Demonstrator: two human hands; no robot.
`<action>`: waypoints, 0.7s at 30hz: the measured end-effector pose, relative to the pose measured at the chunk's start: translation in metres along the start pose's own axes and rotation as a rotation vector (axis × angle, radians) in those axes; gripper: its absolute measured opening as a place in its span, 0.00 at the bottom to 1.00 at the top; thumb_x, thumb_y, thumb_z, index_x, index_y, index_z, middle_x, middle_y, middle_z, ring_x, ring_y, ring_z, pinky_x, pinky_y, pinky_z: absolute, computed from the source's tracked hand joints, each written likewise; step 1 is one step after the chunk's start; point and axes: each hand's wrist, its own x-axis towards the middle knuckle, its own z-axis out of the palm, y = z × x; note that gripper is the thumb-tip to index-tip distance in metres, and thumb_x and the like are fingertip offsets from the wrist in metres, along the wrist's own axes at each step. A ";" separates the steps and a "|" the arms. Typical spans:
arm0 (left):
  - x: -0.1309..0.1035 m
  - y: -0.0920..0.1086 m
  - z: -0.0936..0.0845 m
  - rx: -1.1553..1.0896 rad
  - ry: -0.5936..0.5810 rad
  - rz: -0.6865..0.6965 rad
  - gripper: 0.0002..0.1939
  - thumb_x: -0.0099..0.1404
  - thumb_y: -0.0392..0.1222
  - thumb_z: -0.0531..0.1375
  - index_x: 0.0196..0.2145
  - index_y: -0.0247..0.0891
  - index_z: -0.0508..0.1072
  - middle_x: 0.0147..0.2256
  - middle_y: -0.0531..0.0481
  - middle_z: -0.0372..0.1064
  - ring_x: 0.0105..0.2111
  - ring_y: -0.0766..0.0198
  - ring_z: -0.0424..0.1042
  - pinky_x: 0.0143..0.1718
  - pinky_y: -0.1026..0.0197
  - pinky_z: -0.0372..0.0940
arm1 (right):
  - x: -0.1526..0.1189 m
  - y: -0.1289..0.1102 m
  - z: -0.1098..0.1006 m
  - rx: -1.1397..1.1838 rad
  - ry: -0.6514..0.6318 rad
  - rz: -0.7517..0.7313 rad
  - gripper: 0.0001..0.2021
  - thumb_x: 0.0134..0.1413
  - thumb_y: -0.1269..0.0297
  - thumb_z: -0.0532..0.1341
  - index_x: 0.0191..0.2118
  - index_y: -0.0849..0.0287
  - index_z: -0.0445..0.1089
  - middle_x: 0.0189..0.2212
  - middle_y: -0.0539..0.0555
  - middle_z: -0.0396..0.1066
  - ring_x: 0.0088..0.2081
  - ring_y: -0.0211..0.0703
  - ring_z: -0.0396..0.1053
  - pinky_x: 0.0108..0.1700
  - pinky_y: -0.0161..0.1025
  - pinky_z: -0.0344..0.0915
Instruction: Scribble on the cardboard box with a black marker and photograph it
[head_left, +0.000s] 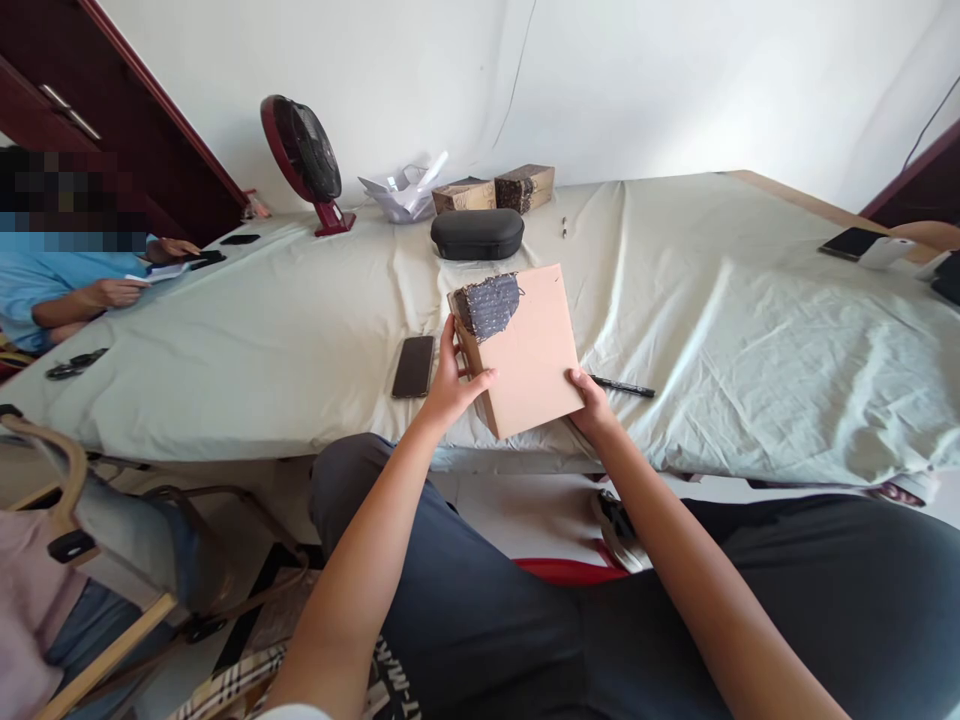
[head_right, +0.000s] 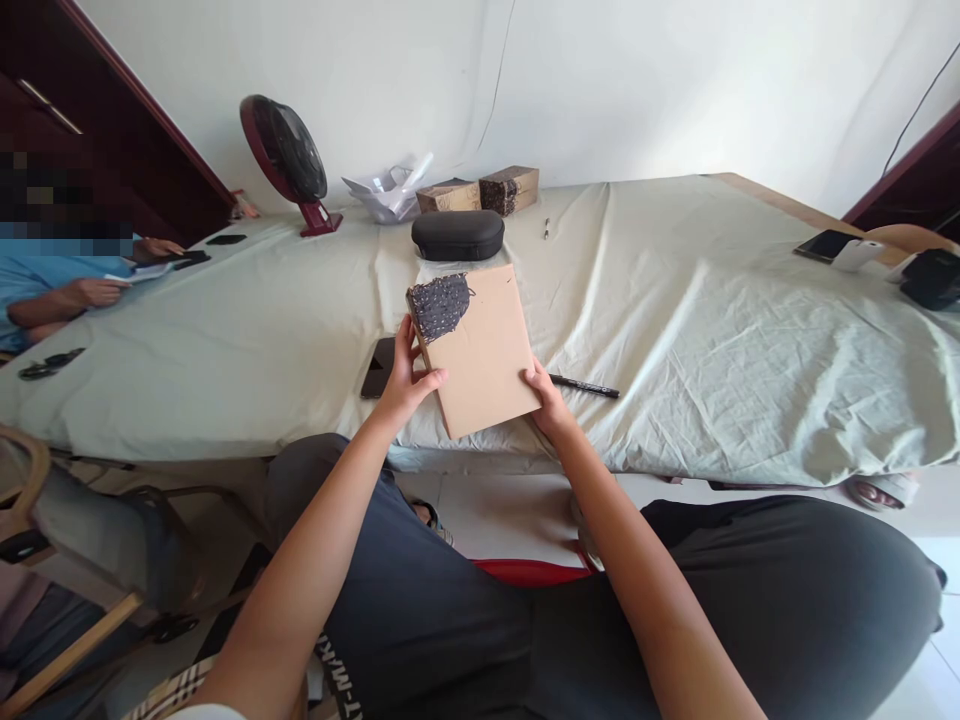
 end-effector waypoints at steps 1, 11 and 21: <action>0.000 -0.001 0.000 0.002 0.000 0.002 0.70 0.54 0.69 0.74 0.80 0.51 0.39 0.80 0.33 0.42 0.71 0.37 0.63 0.56 0.49 0.75 | 0.000 0.000 0.000 0.001 -0.002 -0.002 0.33 0.45 0.41 0.74 0.55 0.53 0.77 0.49 0.57 0.84 0.56 0.65 0.80 0.53 0.55 0.79; 0.001 -0.006 -0.001 0.013 -0.002 0.044 0.68 0.55 0.70 0.74 0.79 0.54 0.40 0.80 0.34 0.39 0.72 0.36 0.61 0.57 0.47 0.76 | 0.000 0.000 0.000 0.006 -0.016 -0.012 0.36 0.46 0.42 0.74 0.59 0.53 0.76 0.51 0.57 0.84 0.56 0.65 0.80 0.54 0.54 0.78; 0.002 -0.008 -0.004 0.058 -0.007 0.106 0.69 0.54 0.73 0.73 0.79 0.54 0.40 0.78 0.32 0.43 0.73 0.33 0.58 0.58 0.43 0.74 | 0.000 0.001 -0.002 -0.013 -0.016 -0.009 0.34 0.48 0.42 0.74 0.58 0.52 0.76 0.50 0.56 0.84 0.56 0.64 0.80 0.54 0.55 0.79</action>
